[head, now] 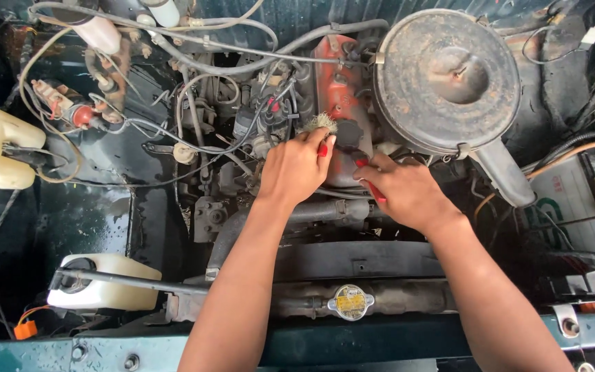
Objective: The person scrubs the engine bay of a vehicle using a small brush with red handles. They clean around the valve cover, hoses, and the air filter housing, moving the brush across various surfaces to remove dirt and grime.
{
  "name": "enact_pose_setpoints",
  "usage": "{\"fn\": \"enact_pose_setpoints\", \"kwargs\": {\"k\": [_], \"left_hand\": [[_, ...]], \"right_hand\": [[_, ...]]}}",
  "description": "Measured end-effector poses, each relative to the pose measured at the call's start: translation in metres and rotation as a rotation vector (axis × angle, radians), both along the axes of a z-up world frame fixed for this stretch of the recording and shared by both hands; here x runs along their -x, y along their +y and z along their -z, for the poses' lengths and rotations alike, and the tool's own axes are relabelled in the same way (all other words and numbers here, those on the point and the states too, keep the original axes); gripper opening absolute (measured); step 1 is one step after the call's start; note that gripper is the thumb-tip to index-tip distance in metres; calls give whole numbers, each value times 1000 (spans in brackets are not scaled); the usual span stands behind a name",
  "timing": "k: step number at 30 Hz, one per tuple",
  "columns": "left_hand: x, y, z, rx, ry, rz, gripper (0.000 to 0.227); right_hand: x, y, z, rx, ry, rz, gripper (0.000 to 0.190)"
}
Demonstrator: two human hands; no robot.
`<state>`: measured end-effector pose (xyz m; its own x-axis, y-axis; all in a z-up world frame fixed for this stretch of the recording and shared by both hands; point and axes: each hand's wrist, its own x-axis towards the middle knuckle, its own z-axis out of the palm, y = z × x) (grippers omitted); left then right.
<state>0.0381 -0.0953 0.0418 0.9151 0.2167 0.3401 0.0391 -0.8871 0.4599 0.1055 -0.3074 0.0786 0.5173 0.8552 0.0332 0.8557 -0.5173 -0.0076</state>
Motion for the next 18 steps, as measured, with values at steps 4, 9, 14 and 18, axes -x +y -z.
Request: {"fn": "enact_pose_setpoints", "kwargs": {"k": [4, 9, 14, 18], "left_hand": [[-3, 3, 6, -12, 16, -5, 33], [1, 2, 6, 22, 151, 56, 26], [3, 4, 4, 33, 259, 100, 26], [1, -3, 6, 117, 309, 151, 32]], "right_hand": [[-17, -8, 24, 291, -115, 190, 36], [1, 10, 1, -98, 270, 19, 17], [-1, 9, -3, -294, 355, -125, 16], [-26, -8, 4, -426, 111, -40, 19]]}}
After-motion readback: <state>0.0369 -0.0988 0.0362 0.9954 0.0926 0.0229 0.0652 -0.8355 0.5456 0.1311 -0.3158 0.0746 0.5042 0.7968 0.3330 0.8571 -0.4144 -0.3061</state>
